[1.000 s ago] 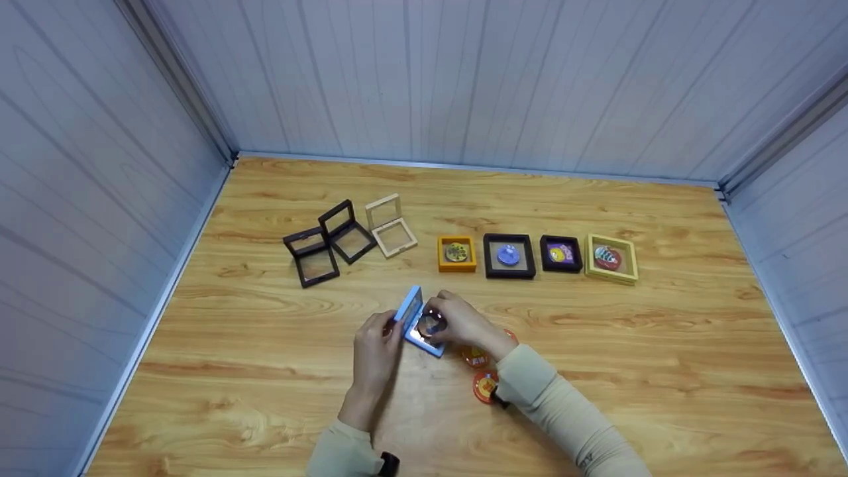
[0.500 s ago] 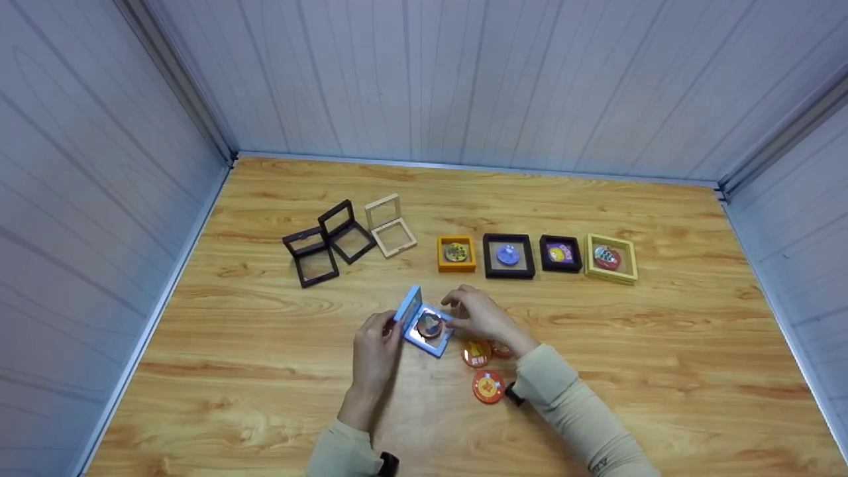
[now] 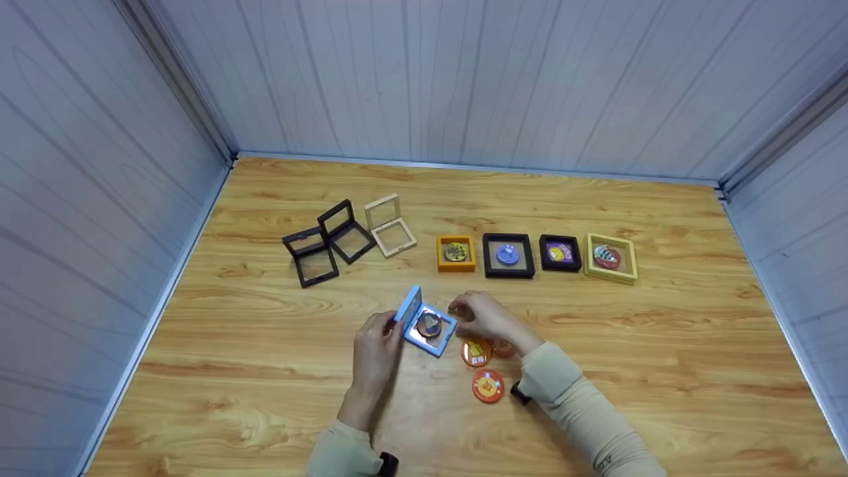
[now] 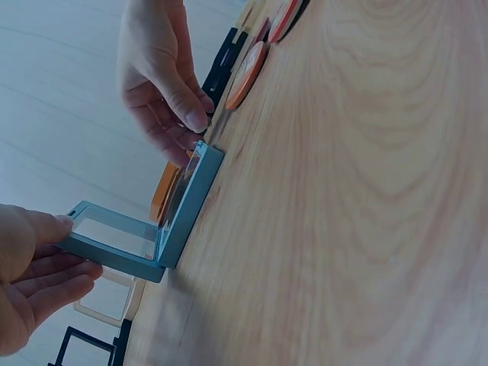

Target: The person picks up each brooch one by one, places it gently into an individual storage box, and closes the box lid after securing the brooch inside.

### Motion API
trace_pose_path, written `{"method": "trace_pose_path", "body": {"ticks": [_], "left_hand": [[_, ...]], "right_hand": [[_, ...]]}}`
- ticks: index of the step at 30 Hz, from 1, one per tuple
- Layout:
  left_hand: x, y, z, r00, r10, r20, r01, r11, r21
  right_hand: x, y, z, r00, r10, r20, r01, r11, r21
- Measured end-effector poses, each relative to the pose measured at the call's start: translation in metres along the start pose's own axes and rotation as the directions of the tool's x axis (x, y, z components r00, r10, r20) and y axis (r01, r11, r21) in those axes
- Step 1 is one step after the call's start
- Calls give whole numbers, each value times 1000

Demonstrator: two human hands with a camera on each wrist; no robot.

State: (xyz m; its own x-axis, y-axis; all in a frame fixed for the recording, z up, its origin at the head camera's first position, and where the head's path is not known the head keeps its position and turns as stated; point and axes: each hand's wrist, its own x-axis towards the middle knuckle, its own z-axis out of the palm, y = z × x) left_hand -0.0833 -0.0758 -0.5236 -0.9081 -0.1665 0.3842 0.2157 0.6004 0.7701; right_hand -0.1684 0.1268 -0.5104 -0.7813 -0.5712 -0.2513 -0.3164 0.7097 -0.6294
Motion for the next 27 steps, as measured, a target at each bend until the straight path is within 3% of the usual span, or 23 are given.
{"method": "trace_pose_path", "body": {"ticks": [10,16,22,27], "left_hand": [[-1,5,0,1000,10,25,-10,1000,4],[-3,7,2,998,52,40,-51,999,-14],[-5,12,5,993,17,115,-14,1000,-22],[-8,16,10,986,29,165,-27,999,-17]], "right_hand": [[4,0,3,1000,-5,29,5,1000,-1],[4,1,4,999,-42,14,42,999,10],[4,2,5,998,-58,-3,58,998,9],[4,3,4,998,-63,-3,63,998,27]]}}
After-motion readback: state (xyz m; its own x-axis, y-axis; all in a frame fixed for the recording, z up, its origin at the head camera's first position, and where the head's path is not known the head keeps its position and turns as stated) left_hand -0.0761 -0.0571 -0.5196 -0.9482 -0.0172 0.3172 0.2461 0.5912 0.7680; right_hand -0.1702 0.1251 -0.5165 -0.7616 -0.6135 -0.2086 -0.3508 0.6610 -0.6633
